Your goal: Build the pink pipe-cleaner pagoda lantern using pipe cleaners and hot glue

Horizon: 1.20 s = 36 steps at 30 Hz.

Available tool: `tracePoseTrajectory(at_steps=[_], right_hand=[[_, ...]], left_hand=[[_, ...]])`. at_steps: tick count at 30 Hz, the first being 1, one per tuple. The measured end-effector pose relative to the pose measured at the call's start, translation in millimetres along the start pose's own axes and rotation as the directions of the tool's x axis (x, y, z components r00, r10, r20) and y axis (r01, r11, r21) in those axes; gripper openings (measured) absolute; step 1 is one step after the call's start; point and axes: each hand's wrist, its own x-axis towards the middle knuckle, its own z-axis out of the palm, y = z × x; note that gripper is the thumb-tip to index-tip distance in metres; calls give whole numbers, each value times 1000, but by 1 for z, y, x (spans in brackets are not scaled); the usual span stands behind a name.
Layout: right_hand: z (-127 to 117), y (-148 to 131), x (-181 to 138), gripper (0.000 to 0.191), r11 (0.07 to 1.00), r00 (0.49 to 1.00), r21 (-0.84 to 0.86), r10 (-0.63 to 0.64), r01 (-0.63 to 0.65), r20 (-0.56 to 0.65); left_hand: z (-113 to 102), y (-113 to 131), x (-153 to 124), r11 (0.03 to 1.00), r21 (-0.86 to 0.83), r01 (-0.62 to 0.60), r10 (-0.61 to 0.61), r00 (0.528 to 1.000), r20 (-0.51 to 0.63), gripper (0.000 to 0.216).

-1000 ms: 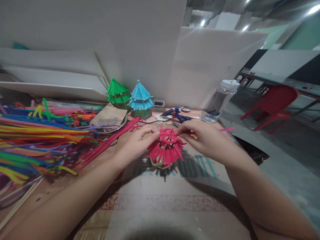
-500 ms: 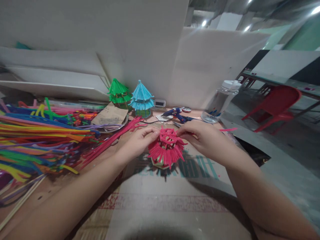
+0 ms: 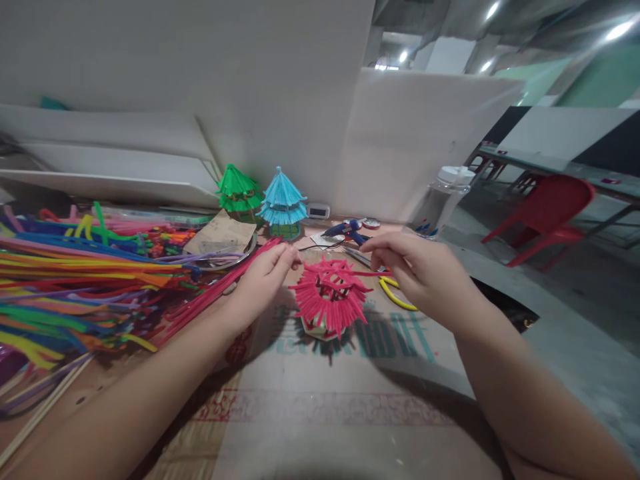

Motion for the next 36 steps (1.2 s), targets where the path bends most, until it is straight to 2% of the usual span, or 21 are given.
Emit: tracePoseTrajectory(at_steps=[5,8,10,12,14,16,18,21,24,26,30,36], right_hand=[[-14,-12,-7,23,998,995,62,34,-28,-89],[-18,-19,-15,33,995,991,88,54,-44,-119],[-14,-21,-23,38,991,997,124,49,-41,-65],[-2,-20,-33,38,984,998,171,48,-55,42],[14,-14,-44,33,972,987,209,77,-106,143],[30,-4,-57,27,959,975,216,148,-183,168],[45,8,-69,24,934,969,261,226,-243,96],[62,22,-84,22,884,933,342,356,-318,-52],[75,31,-94,19,863,910,372,404,-342,-100],[80,37,-93,18,850,896,392,427,-352,-121],[84,50,-78,32,820,892,466,434,-332,-128],[97,57,-57,63,736,950,625,312,-258,25]], left_hand=[[-20,7,6,998,2,55,-55,998,-7,30],[-35,9,9,998,-37,56,-59,997,-59,29],[-41,11,10,999,-28,19,-22,993,-116,27],[-43,14,11,999,-12,-31,28,988,-152,24],[-42,15,11,998,-25,-63,59,988,-146,19],[-40,15,10,997,-21,-76,73,992,-104,17],[-37,15,8,996,23,-88,89,994,-69,19],[-33,14,5,988,110,-106,105,994,10,25],[-30,16,5,981,157,-109,92,990,111,34],[-28,19,7,987,147,-68,46,987,151,36],[-19,23,13,995,38,88,-91,993,81,41],[2,11,9,987,-125,105,-113,992,-53,62]])
